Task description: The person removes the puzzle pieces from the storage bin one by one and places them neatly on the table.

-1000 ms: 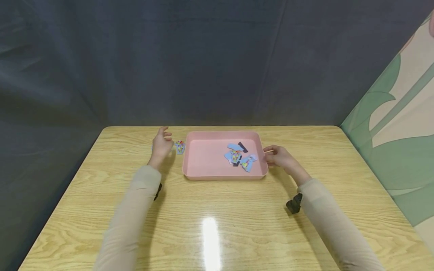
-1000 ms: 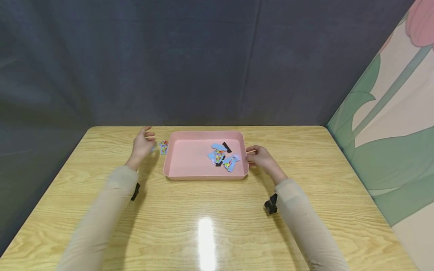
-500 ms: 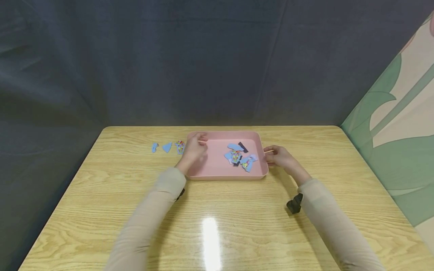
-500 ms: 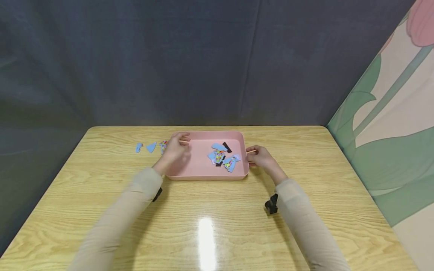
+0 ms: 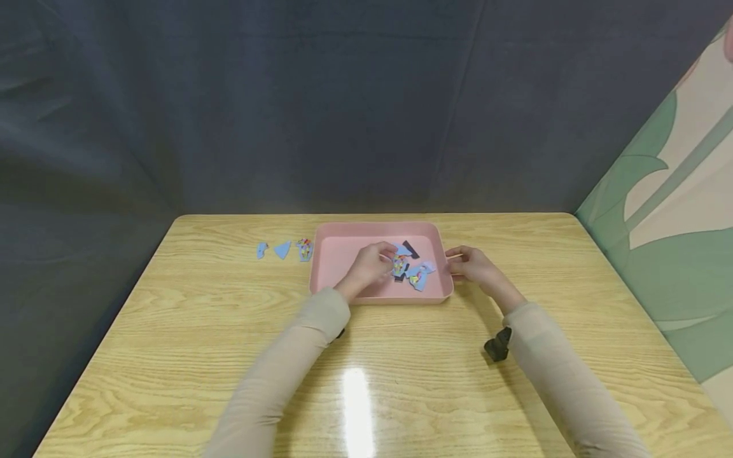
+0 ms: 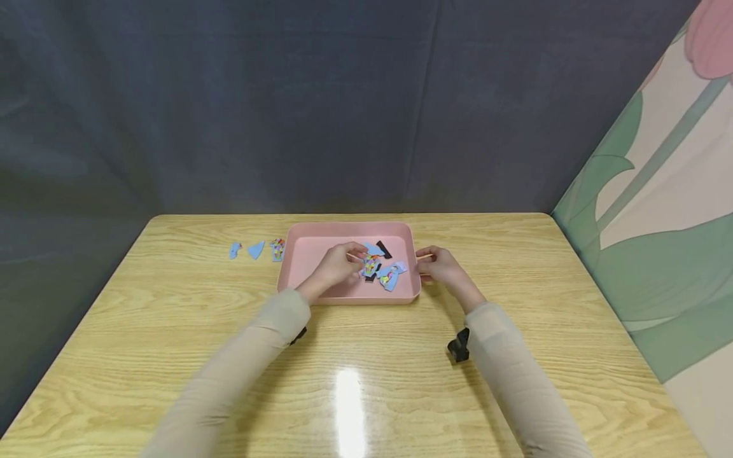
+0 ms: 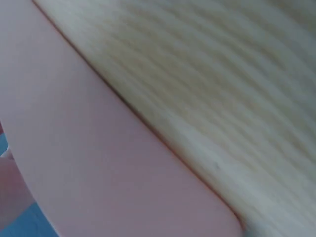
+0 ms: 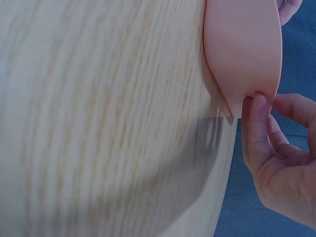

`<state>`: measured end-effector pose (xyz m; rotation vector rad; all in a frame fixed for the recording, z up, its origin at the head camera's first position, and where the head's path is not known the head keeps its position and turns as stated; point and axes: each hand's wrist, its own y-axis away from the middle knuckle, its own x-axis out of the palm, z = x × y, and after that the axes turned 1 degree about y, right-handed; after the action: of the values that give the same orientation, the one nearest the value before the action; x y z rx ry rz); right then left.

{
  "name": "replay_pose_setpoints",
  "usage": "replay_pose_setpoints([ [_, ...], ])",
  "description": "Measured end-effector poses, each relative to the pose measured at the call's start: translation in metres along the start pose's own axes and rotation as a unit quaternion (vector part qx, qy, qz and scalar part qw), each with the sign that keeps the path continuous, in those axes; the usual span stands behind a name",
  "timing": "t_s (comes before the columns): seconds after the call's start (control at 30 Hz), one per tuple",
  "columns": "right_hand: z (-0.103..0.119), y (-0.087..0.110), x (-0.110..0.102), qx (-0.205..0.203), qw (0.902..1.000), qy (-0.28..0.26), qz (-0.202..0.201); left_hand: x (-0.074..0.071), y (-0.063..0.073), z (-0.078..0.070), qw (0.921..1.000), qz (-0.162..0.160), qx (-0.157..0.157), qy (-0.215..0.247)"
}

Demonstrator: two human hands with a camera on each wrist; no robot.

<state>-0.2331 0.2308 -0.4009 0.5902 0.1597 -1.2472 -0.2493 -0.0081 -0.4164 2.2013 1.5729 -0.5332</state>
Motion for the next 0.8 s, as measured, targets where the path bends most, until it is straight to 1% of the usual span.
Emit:
replay_pose_setpoints([
  [0.1, -0.001, 0.001, 0.000, -0.005, 1.0000, -0.006, 0.002, 0.008, 0.000, -0.003, 0.9997, 0.021, 0.002, -0.011],
  [0.2, -0.001, 0.001, 0.000, -0.007, 0.9999, -0.007, 0.002, 0.016, 0.000, -0.004, 0.9992, 0.033, 0.013, -0.019],
  [0.37, -0.003, -0.001, -0.001, -0.006, 1.0000, -0.006, -0.002, 0.025, -0.001, -0.007, 0.9976, 0.046, 0.030, -0.042],
  [0.5, -0.003, -0.002, -0.001, -0.005, 1.0000, -0.004, -0.001, 0.030, 0.000, -0.010, 0.9945, 0.051, 0.043, -0.081],
  [0.6, -0.003, -0.002, 0.000, -0.006, 1.0000, -0.004, 0.002, 0.034, 0.000, -0.013, 0.9928, 0.053, 0.045, -0.098],
  [0.67, -0.003, -0.002, 0.000, -0.006, 1.0000, -0.004, 0.002, 0.035, -0.001, -0.014, 0.9926, 0.055, 0.040, -0.101],
  [0.8, -0.003, -0.002, 0.000, -0.009, 1.0000, -0.004, 0.003, 0.038, -0.002, -0.015, 0.9893, 0.064, 0.030, -0.128],
])
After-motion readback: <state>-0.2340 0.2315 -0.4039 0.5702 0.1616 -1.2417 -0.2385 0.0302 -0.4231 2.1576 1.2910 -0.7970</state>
